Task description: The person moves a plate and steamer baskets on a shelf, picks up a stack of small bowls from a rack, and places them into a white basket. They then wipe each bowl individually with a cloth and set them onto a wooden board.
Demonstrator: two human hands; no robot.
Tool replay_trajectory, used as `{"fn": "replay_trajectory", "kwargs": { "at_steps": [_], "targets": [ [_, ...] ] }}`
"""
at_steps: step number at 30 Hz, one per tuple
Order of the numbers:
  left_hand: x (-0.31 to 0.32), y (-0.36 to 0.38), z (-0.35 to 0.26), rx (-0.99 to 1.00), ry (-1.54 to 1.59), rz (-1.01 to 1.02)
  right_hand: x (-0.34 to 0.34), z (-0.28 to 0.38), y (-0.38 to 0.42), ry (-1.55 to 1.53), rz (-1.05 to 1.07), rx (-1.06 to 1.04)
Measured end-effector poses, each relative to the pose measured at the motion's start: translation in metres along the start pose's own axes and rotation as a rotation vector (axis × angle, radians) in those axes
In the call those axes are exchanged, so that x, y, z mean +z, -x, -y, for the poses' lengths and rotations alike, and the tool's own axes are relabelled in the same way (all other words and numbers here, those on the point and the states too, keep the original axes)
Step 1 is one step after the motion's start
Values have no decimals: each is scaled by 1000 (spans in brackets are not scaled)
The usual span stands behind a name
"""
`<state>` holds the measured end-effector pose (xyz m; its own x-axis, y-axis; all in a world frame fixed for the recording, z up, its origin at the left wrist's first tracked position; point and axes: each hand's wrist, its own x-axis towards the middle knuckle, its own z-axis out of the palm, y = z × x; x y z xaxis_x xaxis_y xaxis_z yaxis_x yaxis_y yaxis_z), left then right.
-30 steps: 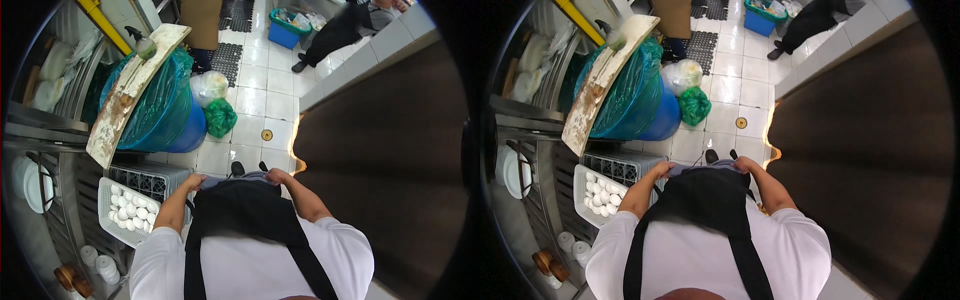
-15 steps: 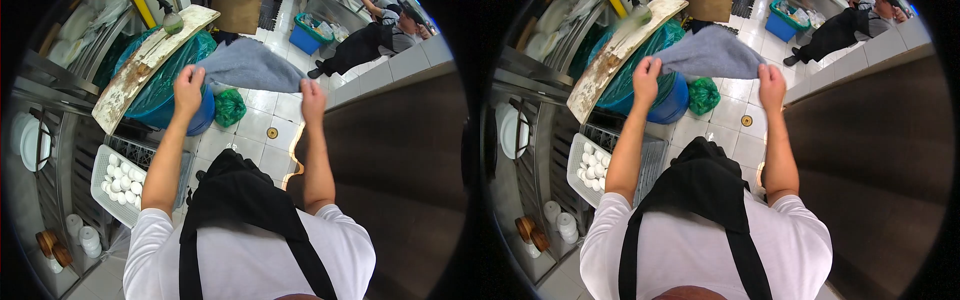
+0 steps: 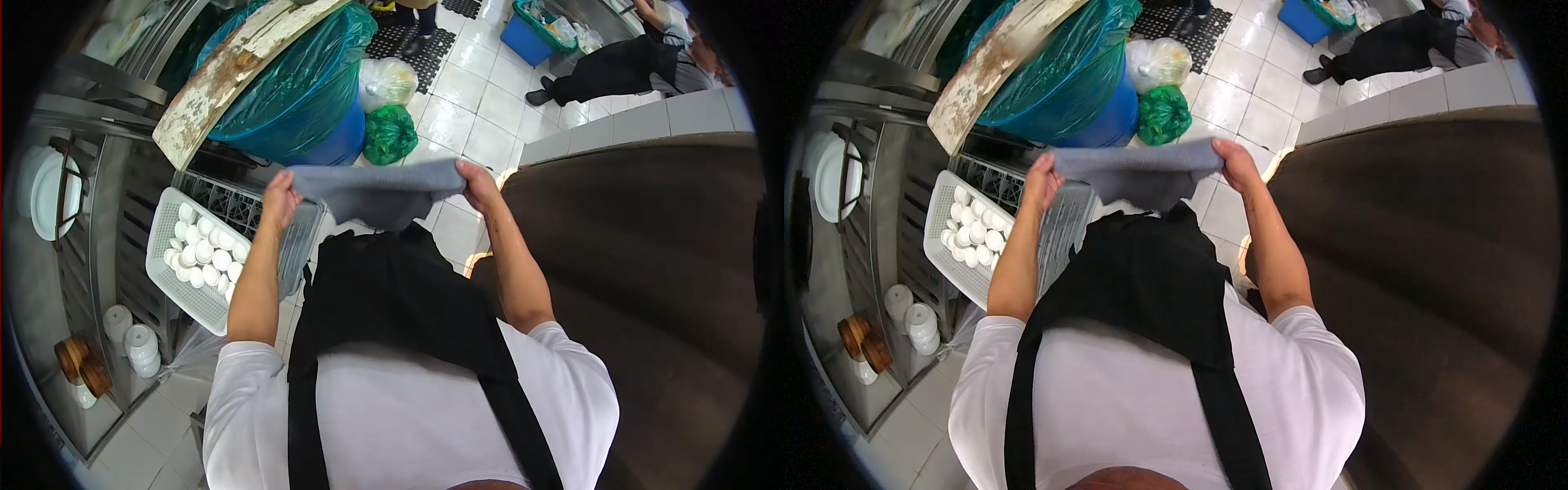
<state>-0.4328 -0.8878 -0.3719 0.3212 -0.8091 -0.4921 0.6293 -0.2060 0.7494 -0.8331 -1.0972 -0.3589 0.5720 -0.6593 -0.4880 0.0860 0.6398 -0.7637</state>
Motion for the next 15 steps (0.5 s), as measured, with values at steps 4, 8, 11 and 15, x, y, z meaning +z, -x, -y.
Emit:
{"fn": "replay_trajectory", "kwargs": {
  "at_steps": [4, 8, 11, 15],
  "targets": [
    [41, 20, -60, -234, -125, 20, 27, 47, -19, -75, 176, -65],
    [33, 20, -74, -400, -363, 47, 62, 90, -20, -43, 283, -143],
    [42, 25, -109, -84, -132, 165, 72, 122, -25, 38, 329, -207],
    [47, 34, -167, 218, -201, 223, 84, 158, -46, 89, 315, -293]
  ]
}}
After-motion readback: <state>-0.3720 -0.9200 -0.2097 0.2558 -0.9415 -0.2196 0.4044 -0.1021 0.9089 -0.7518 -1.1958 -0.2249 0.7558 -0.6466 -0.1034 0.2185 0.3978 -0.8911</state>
